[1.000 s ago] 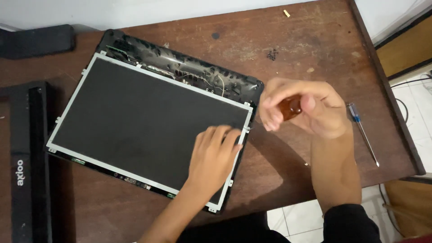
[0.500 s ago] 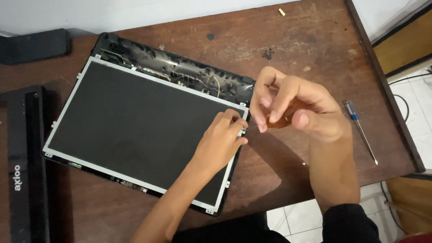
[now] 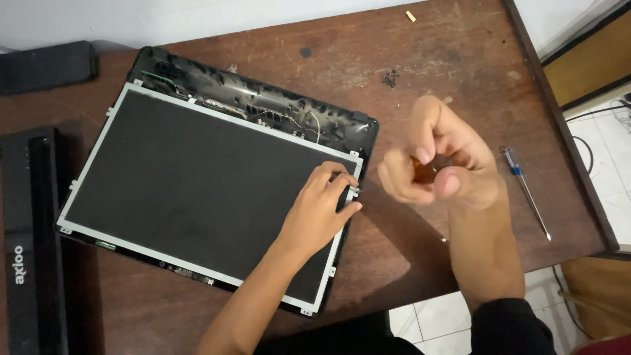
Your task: Removing screws from a laptop screen frame and lifting the LCD panel
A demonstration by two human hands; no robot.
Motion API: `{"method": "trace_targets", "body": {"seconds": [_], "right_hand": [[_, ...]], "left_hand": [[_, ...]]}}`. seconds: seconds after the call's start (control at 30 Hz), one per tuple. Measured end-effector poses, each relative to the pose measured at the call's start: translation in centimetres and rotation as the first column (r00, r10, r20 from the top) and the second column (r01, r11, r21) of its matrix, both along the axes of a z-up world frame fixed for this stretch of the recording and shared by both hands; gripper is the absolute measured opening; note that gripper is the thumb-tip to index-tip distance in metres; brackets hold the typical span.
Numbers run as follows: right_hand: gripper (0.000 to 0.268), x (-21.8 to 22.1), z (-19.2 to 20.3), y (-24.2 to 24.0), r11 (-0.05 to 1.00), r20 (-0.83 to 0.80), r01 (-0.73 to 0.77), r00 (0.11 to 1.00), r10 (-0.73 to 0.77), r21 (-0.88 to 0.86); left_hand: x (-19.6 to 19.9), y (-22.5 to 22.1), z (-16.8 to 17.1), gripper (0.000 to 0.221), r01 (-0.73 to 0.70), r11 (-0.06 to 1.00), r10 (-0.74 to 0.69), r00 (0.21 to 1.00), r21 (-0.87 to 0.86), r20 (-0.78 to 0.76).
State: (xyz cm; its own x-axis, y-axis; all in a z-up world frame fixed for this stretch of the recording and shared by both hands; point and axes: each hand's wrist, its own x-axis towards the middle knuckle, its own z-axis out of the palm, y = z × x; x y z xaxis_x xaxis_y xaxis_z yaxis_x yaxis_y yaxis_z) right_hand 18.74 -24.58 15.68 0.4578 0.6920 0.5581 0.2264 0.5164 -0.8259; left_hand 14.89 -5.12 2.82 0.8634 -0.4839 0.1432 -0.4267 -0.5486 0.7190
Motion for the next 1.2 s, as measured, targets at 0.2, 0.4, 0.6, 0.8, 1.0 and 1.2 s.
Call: {"method": "trace_targets", "body": {"seconds": [0.2, 0.4, 0.6, 0.8, 1.0, 1.2], "right_hand": [[0.026, -0.4, 0.1, -1.5, 0.986, 0.072, 0.104, 0.993, -0.096, -0.129], [0.031, 0.3, -1.1, -1.4, 0.997, 0.083, 0.067, 0.995, -0.063, -0.050], [0.049, 0.3, -0.4, 0.1, 0.994, 0.019, 0.114, 0.993, -0.114, -0.001], [0.021, -0.1, -0.8, -1.4, 0.978, 0.078, 0.187, 0.981, -0.180, -0.096], [0.038, -0.6, -0.4, -1.3, 0.979, 0.018, 0.191, 0.982, -0.190, -0.076], [0.040, -0.7, -0.3, -1.3, 0.982, -0.083, 0.170, 0.981, -0.177, -0.085]], "left_hand": [[-0.1, 0.0, -0.5, 0.031, 0.003, 0.998, 0.002, 0.996, -0.055, 0.087], [-0.2, -0.1, -0.8, 0.027, 0.002, 0.997, 0.013, 0.981, -0.079, 0.196], [-0.1, -0.1, -0.7, 0.028, 0.002, 0.999, 0.006, 0.987, -0.046, 0.162], [0.0, -0.2, -0.5, 0.008, 0.019, 0.995, 0.008, 0.964, -0.099, 0.265], [0.4, -0.6, -0.8, 0.012, 0.027, 0.999, -0.033, 0.967, 0.026, 0.255], [0.7, -0.9, -1.4, 0.011, 0.019, 0.998, -0.047, 0.834, 0.058, 0.549]]}}
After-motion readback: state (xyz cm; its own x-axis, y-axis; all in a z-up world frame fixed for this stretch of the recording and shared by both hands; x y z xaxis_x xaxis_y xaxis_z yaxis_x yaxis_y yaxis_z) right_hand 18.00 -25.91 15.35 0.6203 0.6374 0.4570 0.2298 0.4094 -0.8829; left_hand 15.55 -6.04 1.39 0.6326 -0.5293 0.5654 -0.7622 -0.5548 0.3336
